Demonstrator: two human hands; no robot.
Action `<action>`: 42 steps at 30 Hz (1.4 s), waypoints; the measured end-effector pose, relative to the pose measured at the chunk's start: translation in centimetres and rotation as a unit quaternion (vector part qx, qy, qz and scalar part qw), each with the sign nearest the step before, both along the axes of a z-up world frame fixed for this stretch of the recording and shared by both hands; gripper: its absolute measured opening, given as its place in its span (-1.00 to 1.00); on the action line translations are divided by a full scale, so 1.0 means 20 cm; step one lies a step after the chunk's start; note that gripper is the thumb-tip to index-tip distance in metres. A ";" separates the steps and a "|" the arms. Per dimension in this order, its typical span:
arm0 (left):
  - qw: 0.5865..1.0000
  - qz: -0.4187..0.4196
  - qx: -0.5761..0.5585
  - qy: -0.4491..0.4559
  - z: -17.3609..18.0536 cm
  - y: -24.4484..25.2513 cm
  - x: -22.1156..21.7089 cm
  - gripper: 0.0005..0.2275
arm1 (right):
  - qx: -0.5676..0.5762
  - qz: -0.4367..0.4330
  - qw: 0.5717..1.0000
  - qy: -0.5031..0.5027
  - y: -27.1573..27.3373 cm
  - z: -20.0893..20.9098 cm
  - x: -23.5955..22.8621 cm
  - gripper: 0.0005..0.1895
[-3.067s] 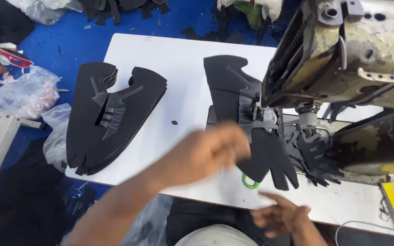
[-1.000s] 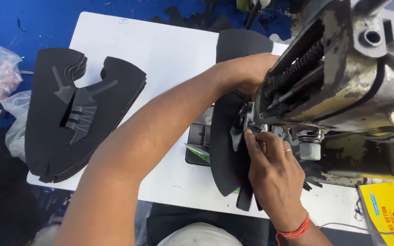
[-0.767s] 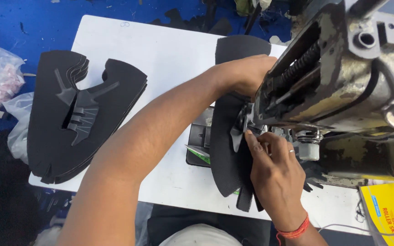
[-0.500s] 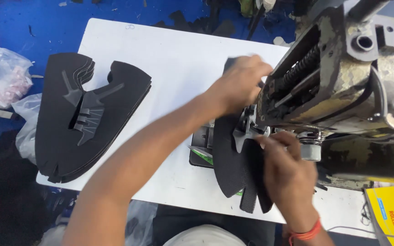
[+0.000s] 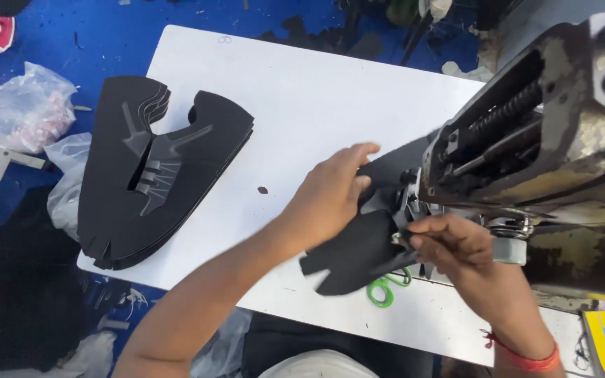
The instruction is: Stitching together black shoe upper components using an industrial sewing machine.
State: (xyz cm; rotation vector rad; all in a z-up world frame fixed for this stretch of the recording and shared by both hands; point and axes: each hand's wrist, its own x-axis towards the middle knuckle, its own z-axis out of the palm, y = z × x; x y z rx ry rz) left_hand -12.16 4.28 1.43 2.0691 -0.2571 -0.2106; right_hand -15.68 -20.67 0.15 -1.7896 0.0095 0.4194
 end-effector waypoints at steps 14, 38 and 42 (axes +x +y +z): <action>0.983 0.026 0.092 -0.158 -0.07 -0.06 -0.11 -0.48 | -0.269 0.025 0.823 -0.499 0.19 0.13 -0.03 -0.71; 0.989 -0.027 0.051 -0.133 -0.03 0.01 -0.08 -0.49 | -0.325 0.052 0.799 -0.503 0.20 0.07 -0.08 -0.66; 0.990 -0.024 0.059 -0.124 -0.03 0.00 -0.07 -0.51 | -0.334 0.057 0.797 -0.500 0.21 0.10 -0.08 -0.67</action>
